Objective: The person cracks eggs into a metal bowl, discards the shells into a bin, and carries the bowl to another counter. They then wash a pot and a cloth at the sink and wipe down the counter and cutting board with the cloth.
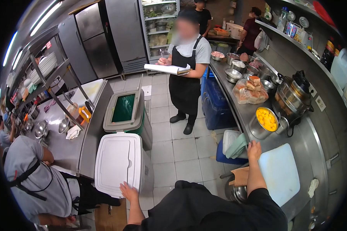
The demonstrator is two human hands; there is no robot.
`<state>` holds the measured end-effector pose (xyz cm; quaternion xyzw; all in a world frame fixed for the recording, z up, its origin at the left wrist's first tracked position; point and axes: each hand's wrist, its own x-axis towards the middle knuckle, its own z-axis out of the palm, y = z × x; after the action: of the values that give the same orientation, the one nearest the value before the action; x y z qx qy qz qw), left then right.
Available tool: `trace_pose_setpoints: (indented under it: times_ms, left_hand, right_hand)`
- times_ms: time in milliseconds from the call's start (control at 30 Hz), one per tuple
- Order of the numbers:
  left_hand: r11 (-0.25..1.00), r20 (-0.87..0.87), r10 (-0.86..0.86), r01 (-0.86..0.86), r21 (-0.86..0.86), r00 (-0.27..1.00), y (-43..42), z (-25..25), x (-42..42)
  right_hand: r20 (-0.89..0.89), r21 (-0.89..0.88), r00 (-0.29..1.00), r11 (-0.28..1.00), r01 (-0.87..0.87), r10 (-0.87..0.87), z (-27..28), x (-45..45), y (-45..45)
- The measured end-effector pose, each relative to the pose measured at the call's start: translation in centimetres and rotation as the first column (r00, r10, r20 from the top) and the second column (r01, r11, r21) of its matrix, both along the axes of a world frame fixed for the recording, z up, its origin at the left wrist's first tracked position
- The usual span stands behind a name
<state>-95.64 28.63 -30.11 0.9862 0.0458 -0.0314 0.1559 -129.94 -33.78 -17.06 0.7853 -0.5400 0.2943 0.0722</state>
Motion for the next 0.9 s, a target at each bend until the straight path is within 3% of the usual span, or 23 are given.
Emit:
trace_pose_setpoints:
  times_ms: [600, 900]
  left_hand:
    - [0.999, -0.042, -0.012, 0.014, 0.041, 0.999, -0.3, 0.3, 0.4]
    - [0.996, 0.017, -0.085, 0.085, 0.029, 0.996, 1.3, 0.3, 0.4]
  right_hand:
    - [0.002, 0.016, 1.0, 0.999, -0.028, 0.027, 0.3, 0.2, 0.0]
    - [-0.036, 0.012, 0.999, 0.999, -0.036, 0.037, 0.2, 0.2, -0.1]
